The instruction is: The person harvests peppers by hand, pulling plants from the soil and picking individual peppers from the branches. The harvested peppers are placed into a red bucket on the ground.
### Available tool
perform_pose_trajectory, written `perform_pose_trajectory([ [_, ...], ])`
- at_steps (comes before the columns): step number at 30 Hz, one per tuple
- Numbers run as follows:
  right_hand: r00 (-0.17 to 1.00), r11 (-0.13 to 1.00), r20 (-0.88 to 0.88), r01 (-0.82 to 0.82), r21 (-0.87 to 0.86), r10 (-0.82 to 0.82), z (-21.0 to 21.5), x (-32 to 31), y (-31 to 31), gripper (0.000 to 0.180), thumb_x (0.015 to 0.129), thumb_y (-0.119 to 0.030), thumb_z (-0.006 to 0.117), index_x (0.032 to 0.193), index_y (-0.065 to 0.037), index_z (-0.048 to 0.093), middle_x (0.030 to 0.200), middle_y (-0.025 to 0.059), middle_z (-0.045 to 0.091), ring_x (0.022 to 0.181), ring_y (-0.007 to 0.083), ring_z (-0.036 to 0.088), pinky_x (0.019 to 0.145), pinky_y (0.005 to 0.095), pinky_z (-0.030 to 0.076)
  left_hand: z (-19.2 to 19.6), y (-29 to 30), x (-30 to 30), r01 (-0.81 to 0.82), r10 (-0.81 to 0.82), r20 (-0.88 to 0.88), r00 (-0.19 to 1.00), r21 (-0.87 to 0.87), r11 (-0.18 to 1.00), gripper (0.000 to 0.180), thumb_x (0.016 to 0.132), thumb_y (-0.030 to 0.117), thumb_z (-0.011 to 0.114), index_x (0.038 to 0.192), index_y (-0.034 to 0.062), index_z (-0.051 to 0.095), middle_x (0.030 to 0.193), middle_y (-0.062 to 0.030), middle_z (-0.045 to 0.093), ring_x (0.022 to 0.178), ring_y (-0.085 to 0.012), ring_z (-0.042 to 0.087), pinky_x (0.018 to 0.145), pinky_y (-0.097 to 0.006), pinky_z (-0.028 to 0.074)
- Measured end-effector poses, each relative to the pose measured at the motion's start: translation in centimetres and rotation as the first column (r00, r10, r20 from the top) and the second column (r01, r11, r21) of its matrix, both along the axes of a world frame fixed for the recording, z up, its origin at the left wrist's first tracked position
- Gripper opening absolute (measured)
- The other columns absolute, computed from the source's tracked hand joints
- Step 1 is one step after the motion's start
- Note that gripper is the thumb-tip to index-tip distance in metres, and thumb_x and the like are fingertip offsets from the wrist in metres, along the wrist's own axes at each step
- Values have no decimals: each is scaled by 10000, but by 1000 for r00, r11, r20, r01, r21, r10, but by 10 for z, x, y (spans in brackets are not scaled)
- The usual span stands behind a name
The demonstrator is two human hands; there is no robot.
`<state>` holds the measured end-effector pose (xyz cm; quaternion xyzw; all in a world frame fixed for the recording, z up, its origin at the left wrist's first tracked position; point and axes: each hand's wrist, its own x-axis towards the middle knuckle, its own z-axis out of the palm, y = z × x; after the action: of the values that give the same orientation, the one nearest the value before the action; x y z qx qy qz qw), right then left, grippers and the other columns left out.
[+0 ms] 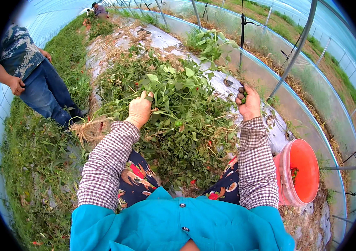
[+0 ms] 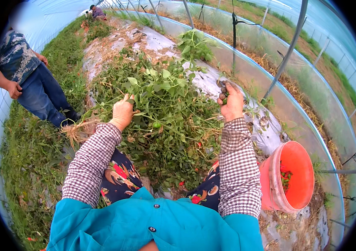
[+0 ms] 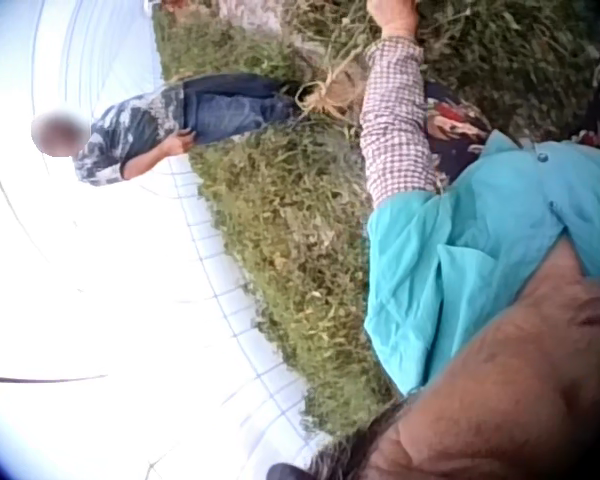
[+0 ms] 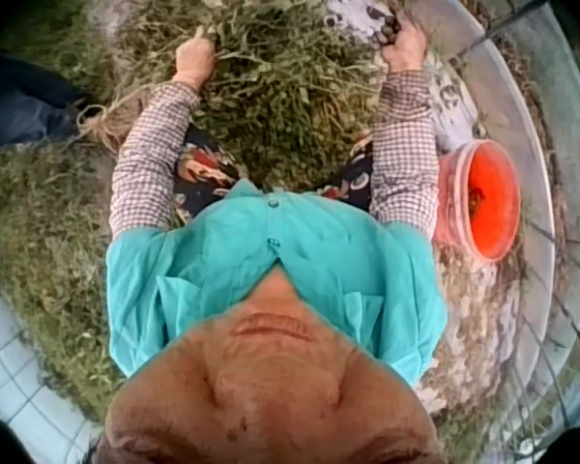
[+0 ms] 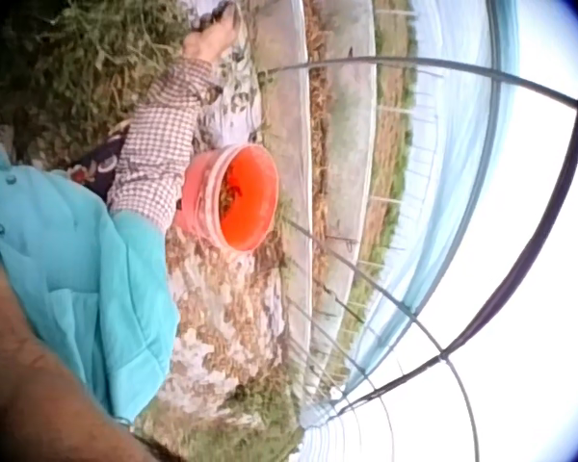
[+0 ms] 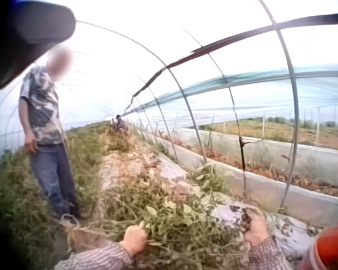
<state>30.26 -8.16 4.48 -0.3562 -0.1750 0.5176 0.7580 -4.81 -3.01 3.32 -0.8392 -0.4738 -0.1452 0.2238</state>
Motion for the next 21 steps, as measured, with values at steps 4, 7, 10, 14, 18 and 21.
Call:
perform_pose_trajectory([
  [4,998,998,-19,-57,28,58,-6,6,1,143,811,-132,504,922,-42,510,666,12,438,497,113,361,406,238,285,-1,-1,-1,50,-48,-33,998,55,997,328,679,94,545,1002,79,487,896,-100,505,670,-204,571,576,-296,455],
  [7,951,992,-284,-115,55,126,-12,13,3,157,792,-112,507,909,-7,512,694,43,462,562,142,418,448,238,349,-2,-2,2,62,-61,-18,998,48,997,315,694,93,526,1007,109,495,868,-78,488,655,-190,552,577,-295,442],
  [10,843,984,-515,-89,154,157,-4,26,-12,201,774,-66,495,926,66,495,759,110,479,671,204,474,498,270,424,-4,-3,0,94,-97,40,994,84,992,320,695,104,522,1013,142,497,817,-62,468,651,-180,543,562,-297,421],
  [14,980,963,85,156,219,-177,12,60,-82,240,799,-12,477,1039,-17,468,811,50,483,517,54,377,359,167,269,2,-8,-1,109,-111,53,992,39,993,340,703,113,529,1039,143,482,860,-70,473,662,-179,557,594,-288,431],
  [18,-193,692,942,640,333,-274,-6,121,-173,306,849,-183,478,1065,34,477,925,141,550,835,225,528,739,274,418,9,-8,5,166,-172,184,968,45,985,351,658,99,550,1004,102,493,835,-81,469,625,-201,534,570,-302,430],
  [21,-67,804,957,561,-198,283,-63,184,-234,511,827,-382,481,992,101,499,1014,256,524,911,383,495,806,351,388,18,-9,-2,126,-138,303,943,58,990,394,645,98,568,1029,99,479,823,-88,463,608,-217,538,540,-319,435],
])
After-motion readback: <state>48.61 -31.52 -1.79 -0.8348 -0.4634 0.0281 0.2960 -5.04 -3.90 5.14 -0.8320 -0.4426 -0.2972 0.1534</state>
